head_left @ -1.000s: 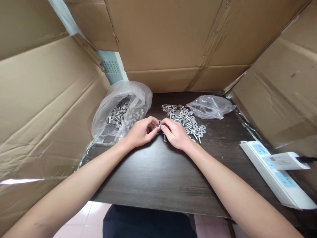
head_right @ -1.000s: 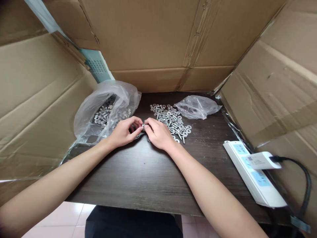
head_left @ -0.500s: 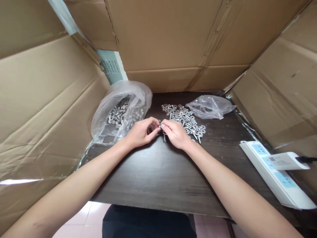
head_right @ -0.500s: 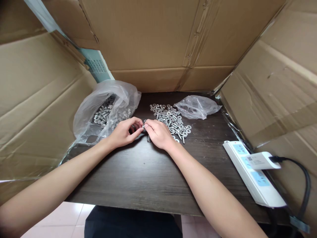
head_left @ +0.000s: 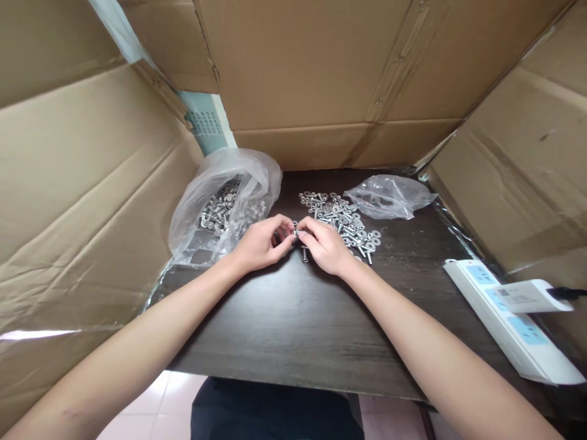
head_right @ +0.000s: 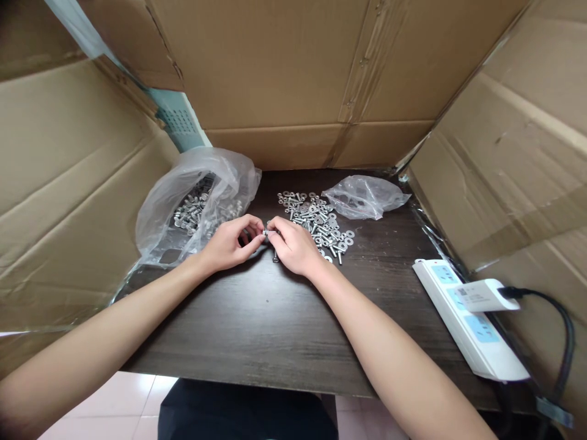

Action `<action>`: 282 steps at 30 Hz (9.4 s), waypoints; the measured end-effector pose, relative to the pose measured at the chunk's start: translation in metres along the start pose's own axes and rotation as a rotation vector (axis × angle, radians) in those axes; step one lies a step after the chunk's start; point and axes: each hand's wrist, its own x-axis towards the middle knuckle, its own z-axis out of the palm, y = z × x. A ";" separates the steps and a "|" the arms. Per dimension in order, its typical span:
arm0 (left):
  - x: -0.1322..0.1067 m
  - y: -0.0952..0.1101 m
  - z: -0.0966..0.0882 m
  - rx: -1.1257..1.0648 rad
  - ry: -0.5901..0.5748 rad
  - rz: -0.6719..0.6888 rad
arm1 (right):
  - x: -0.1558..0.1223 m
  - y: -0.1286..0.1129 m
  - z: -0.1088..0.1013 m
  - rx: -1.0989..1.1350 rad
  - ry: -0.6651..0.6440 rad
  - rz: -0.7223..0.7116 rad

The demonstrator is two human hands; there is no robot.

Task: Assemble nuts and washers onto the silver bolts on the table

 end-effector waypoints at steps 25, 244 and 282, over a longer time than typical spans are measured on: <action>-0.002 -0.003 0.000 0.027 0.012 0.066 | 0.001 0.001 0.000 -0.051 -0.019 -0.046; -0.002 0.022 0.005 0.398 -0.250 -0.143 | 0.004 0.002 0.004 -0.455 0.108 0.051; -0.002 -0.005 -0.005 0.157 -0.097 -0.191 | 0.001 -0.002 0.006 0.010 0.261 -0.286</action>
